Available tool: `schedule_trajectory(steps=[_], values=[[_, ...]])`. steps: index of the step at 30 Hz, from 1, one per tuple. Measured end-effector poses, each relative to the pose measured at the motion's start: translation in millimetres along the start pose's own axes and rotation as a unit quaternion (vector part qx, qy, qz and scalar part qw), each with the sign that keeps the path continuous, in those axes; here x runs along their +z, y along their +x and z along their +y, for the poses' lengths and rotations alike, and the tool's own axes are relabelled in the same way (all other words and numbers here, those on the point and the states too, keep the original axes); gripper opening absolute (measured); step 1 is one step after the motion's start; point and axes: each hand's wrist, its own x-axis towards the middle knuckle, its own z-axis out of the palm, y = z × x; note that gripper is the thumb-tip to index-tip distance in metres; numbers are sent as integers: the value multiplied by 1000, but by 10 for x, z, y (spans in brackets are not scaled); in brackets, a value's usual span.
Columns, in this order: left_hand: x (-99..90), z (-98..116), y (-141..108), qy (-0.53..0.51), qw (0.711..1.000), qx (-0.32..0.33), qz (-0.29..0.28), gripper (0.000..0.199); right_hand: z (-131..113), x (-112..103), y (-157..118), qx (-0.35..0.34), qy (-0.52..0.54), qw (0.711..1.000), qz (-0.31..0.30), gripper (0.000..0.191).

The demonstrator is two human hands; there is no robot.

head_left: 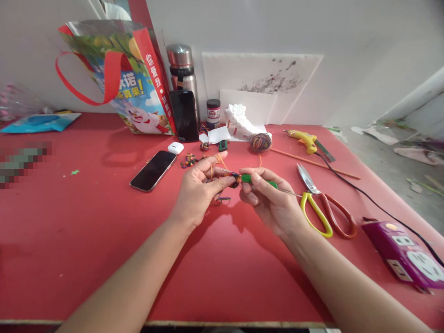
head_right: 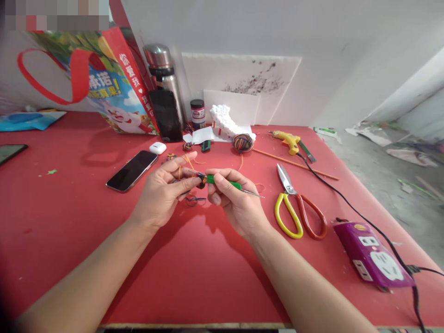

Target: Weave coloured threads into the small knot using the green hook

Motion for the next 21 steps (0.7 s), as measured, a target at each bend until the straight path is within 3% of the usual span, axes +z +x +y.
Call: schedule_trajectory(steps=[8, 17, 21], values=[[58, 36, -71, 21, 999, -11, 28, 81, -2, 35, -36, -22, -35, 999, 10, 20], [56, 29, -83, -11, 999, 29, -16, 67, -3, 55, -47, -44, -66, 997, 6, 21], [71, 20, -72, -8, 999, 33, -4, 65, 3, 53, -52, -36, -46, 998, 10, 21]])
